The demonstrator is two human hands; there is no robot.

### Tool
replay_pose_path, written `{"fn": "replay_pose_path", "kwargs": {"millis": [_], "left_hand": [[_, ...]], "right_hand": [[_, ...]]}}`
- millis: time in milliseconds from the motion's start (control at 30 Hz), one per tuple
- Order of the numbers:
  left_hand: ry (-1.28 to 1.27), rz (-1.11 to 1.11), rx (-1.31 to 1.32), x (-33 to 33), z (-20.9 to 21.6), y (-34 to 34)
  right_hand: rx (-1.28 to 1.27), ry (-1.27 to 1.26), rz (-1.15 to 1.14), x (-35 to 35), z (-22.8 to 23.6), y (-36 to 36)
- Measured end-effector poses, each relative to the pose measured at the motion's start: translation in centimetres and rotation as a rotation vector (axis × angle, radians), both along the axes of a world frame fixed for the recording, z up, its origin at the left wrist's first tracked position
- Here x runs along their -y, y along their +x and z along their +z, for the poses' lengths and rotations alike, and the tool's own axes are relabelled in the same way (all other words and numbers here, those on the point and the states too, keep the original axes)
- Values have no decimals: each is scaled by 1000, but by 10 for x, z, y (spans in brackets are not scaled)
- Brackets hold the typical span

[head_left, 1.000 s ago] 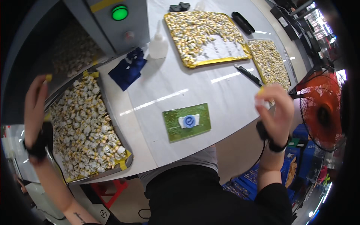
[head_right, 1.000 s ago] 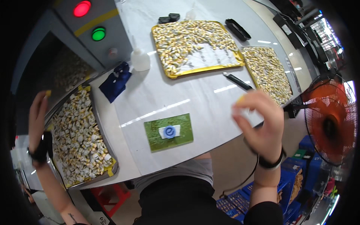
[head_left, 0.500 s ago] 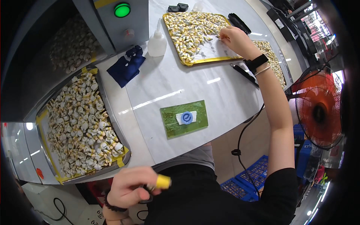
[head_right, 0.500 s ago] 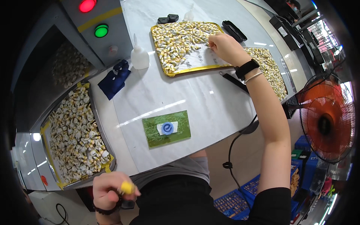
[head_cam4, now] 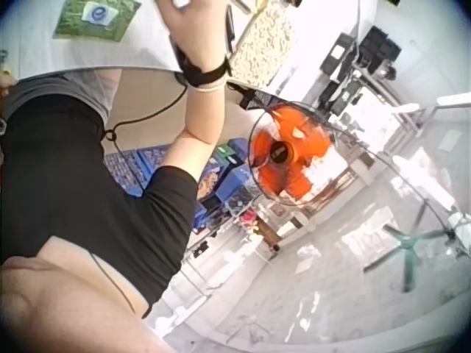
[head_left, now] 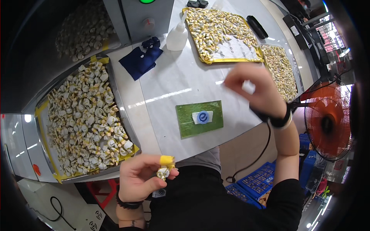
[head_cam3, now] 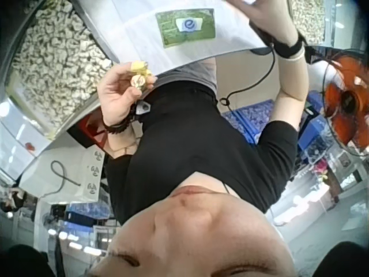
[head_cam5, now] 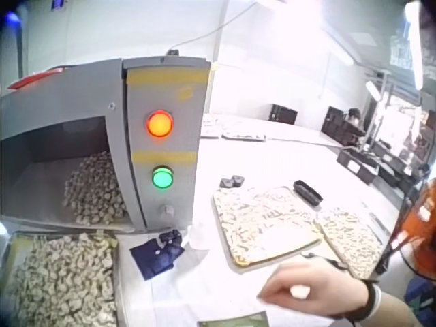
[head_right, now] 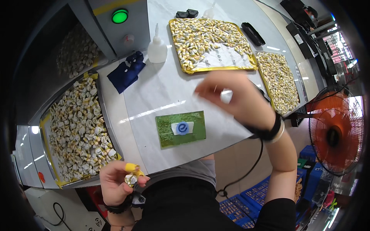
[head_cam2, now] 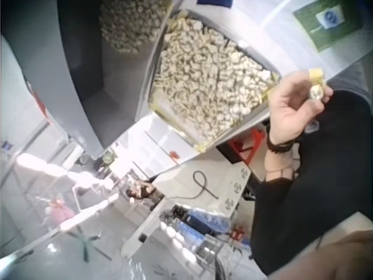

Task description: The person sits at a workstation and repeatedly picks up small white and yellow components from a tray. They manipulate the parts with their fingers, often using yellow finger cots, and place the assembled units onto a green mat. The process involves picking, aligning, and pressing the components together.

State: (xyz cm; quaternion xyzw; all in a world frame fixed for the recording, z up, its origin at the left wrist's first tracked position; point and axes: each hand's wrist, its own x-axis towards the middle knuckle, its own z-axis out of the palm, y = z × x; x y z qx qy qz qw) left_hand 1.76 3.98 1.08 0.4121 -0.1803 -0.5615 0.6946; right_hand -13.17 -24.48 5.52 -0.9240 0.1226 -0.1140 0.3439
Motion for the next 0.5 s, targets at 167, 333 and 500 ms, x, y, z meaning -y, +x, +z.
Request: {"fn": "replay_pose_path", "kwargs": {"millis": [167, 333, 500], "left_hand": [[-127, 3, -47, 4, -8, 4], [-68, 100, 4, 15, -4, -5], [-3, 77, 44, 14, -4, -3]], "right_hand": [[-125, 114, 148, -47, -4, -10], [-83, 48, 89, -53, -12, -14], [-49, -237, 102, -56, -17, -10]]}}
